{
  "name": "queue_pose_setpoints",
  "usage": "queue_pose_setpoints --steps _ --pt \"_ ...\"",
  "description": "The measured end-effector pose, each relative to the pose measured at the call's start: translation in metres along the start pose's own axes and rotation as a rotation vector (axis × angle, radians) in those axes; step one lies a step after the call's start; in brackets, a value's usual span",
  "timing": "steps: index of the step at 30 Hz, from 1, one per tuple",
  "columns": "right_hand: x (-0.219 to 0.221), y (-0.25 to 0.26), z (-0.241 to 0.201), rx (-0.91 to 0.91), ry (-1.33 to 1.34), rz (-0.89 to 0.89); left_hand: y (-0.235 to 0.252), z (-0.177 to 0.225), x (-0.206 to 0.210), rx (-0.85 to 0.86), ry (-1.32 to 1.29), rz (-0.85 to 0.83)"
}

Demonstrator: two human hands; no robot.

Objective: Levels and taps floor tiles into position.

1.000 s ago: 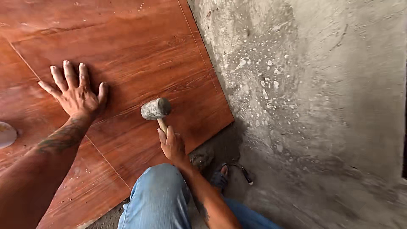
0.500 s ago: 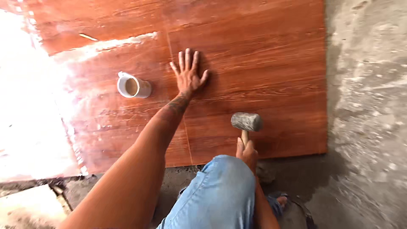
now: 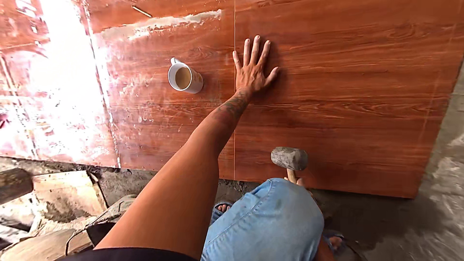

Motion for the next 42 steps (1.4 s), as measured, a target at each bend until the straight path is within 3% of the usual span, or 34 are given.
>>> queue_pose_setpoints --steps 2,4,6,8,10,13,17,21,23,42 --pt "-0.031 -0.009 -0.007 0.082 0.238 -0.377 0.005 -0.001 -0.003 0.0 0.003 0.002" --pt "0.02 -0.014 0.017 -0.031 0.537 0.057 0.002 -0.001 -0.003 0.002 0.003 0.003" --pt "0.006 -0.018 0.003 -0.008 0.44 0.014 0.0 0.0 -0.002 0.006 -0.002 -0.001" --pt "-0.023 -0.015 -0.024 0.086 0.323 -0.189 0.005 0.0 -0.003 0.005 0.004 -0.003" --pt "0.001 -0.007 -0.017 0.022 0.081 -0.227 0.002 0.0 -0.002 0.0 0.012 -0.021" --pt "0.022 -0.008 -0.012 -0.242 -0.176 0.169 0.001 0.001 -0.005 -0.002 0.013 -0.029" --pt "0.016 -0.014 -0.021 -0.319 -0.175 0.249 0.003 0.003 -0.006 0.014 0.009 -0.013" --pt "0.022 -0.005 -0.021 -0.313 -0.185 0.182 0.004 0.001 -0.007 0.002 0.001 -0.027" --pt "0.039 0.002 -0.012 -0.286 -0.166 0.06 0.002 0.002 -0.006 -0.005 -0.008 -0.054" --pt "0.018 0.022 -0.088 -0.498 -0.137 0.375 0.003 0.0 -0.005 0.026 -0.014 -0.011"
Point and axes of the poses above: each hand's wrist, its own y-axis towards the middle knuckle, its own x-axis out of the palm, z = x × y, the point moved 3 cm from there along y, towards the middle knuckle, and after that the axes turned 11 degrees about -y, right-handed, at the moved point
